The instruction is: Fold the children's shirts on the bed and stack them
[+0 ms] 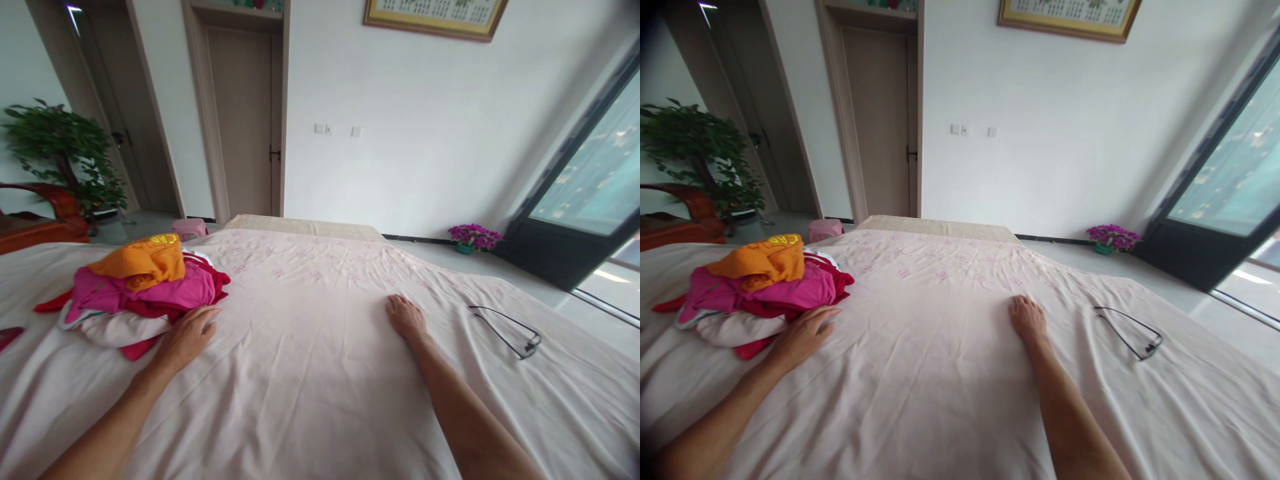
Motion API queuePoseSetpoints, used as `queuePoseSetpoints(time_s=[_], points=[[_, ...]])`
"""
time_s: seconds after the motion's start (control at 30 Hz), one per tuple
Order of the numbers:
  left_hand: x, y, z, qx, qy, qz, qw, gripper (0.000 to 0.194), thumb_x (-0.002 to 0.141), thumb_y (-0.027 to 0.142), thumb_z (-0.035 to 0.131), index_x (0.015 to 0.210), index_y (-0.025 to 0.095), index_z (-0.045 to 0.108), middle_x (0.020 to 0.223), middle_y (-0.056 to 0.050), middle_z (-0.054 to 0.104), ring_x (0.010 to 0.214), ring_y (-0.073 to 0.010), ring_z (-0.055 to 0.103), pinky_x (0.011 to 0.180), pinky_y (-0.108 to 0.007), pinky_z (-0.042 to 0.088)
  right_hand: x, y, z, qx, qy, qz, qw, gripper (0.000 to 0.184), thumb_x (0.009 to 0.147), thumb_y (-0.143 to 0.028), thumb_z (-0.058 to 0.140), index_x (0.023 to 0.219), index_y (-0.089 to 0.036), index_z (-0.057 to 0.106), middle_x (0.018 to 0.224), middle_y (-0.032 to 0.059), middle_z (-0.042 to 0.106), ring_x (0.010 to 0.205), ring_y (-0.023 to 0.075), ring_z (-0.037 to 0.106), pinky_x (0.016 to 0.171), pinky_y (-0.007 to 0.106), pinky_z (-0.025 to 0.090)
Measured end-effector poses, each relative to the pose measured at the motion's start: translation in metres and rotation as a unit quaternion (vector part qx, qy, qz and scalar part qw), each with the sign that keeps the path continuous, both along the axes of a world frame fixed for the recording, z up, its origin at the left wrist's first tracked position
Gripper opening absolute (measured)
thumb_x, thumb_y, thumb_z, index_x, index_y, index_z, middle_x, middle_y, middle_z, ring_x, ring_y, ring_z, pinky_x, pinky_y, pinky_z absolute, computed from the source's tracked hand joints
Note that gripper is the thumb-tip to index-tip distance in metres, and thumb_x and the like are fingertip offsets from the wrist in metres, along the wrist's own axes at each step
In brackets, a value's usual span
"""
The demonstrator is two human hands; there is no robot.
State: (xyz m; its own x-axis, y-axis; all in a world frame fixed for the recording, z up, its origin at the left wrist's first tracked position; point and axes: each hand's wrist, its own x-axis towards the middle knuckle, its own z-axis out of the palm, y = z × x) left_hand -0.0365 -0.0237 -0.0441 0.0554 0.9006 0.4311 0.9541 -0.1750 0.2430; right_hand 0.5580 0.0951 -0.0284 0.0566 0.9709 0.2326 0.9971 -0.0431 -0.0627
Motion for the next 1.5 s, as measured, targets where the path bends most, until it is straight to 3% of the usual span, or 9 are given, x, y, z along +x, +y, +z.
queuePoseSetpoints(time_s=[0.3,0.5,0.73,1.07,1.2,1.3,1.37,1.43,1.5], points=[[0.008,-0.007,0.01,0.082,0.039,0.003,0.996,0.036,0.088,0.019,0.043,0.111,0.021,0.071,0.113,-0.008,0.074,0.108,-0.0225,0.066,0.1,-0.039,0.049,-0.001,0.004,-0.002,0.0,-0.016,-0.026,1.0,0.043,0.099,-0.039,0.037,0.13,-0.021,0.06,0.137,0.012,0.059,0.122,0.027,0.057,0.099,0.038,0.041],[0.022,0.015,0.029,0.137,0.167,-0.043,0.975,0.041,0.085,0.017,0.051,0.122,0.025,0.068,0.136,-0.01,0.063,0.136,-0.0301,0.047,0.117,-0.053,0.028,-0.004,0.001,0.003,-0.007,-0.023,-0.031,0.999,0.044,0.098,-0.039,0.036,0.13,-0.02,0.059,0.136,0.0125,0.06,0.121,0.0279,0.057,0.099,0.039,0.041],[-0.052,0.045,0.003,0.083,0.211,-0.05,0.973,0.047,0.085,0.013,0.045,0.123,0.028,0.068,0.13,-0.005,0.068,0.131,-0.0269,0.053,0.117,-0.052,0.028,-0.002,0.0,0.002,0.01,-0.02,-0.027,0.999,0.042,0.098,-0.038,0.037,0.128,-0.02,0.06,0.135,0.0114,0.06,0.12,0.0281,0.057,0.098,0.039,0.041],[-0.138,0.011,0.007,0.027,0.138,-0.039,0.989,0.036,0.078,0.018,0.047,0.104,0.029,0.071,0.119,-0.001,0.073,0.12,-0.0242,0.061,0.115,-0.048,0.037,0.001,0.002,-0.001,-0.001,-0.012,-0.03,0.999,0.043,0.098,-0.037,0.038,0.132,-0.02,0.058,0.14,0.0111,0.056,0.124,0.0281,0.053,0.102,0.04,0.039],[-0.145,0.004,0.009,0.04,0.099,-0.027,0.994,0.03,0.073,0.02,0.052,0.094,0.03,0.07,0.111,-0.001,0.075,0.114,-0.0248,0.063,0.112,-0.045,0.041,0.001,0.002,-0.002,0.0,-0.007,-0.031,0.999,0.044,0.098,-0.037,0.036,0.134,-0.021,0.057,0.141,0.0111,0.056,0.125,0.0279,0.053,0.103,0.041,0.039],[-0.125,-0.004,0.024,0.052,0.048,-0.018,0.997,0.017,0.078,0.026,0.054,0.086,0.03,0.069,0.101,0.0,0.076,0.106,-0.0239,0.066,0.105,-0.04,0.047,0.002,0.002,-0.003,-0.004,-0.009,-0.027,1.0,0.045,0.099,-0.038,0.035,0.134,-0.02,0.057,0.142,0.0113,0.055,0.125,0.0278,0.053,0.103,0.041,0.039],[-0.109,-0.012,0.045,0.083,0.003,0.017,0.996,0.018,0.084,0.035,0.054,0.095,0.03,0.067,0.103,0.001,0.075,0.102,-0.0224,0.068,0.101,-0.038,0.049,0.004,0.004,-0.005,-0.005,-0.012,-0.022,1.0,0.046,0.099,-0.038,0.034,0.135,-0.02,0.056,0.143,0.0111,0.055,0.126,0.0279,0.053,0.104,0.041,0.039],[-0.098,-0.018,0.071,0.16,-0.031,0.104,0.981,0.029,0.088,0.043,0.052,0.111,0.029,0.064,0.115,-0.002,0.07,0.107,-0.0238,0.065,0.104,-0.04,0.047,0.006,0.005,-0.007,-0.004,-0.015,-0.017,1.0,0.046,0.099,-0.039,0.033,0.134,-0.02,0.056,0.144,0.0105,0.054,0.127,0.028,0.053,0.105,0.042,0.039],[-0.097,-0.019,0.1,0.23,-0.051,0.209,0.949,0.045,0.088,0.049,0.053,0.126,0.025,0.057,0.129,-0.009,0.061,0.124,-0.0326,0.052,0.11,-0.056,0.038,0.008,0.006,-0.009,-0.001,-0.017,-0.016,1.0,0.047,0.099,-0.039,0.031,0.134,-0.02,0.056,0.144,0.01,0.054,0.127,0.0279,0.053,0.105,0.042,0.039]])
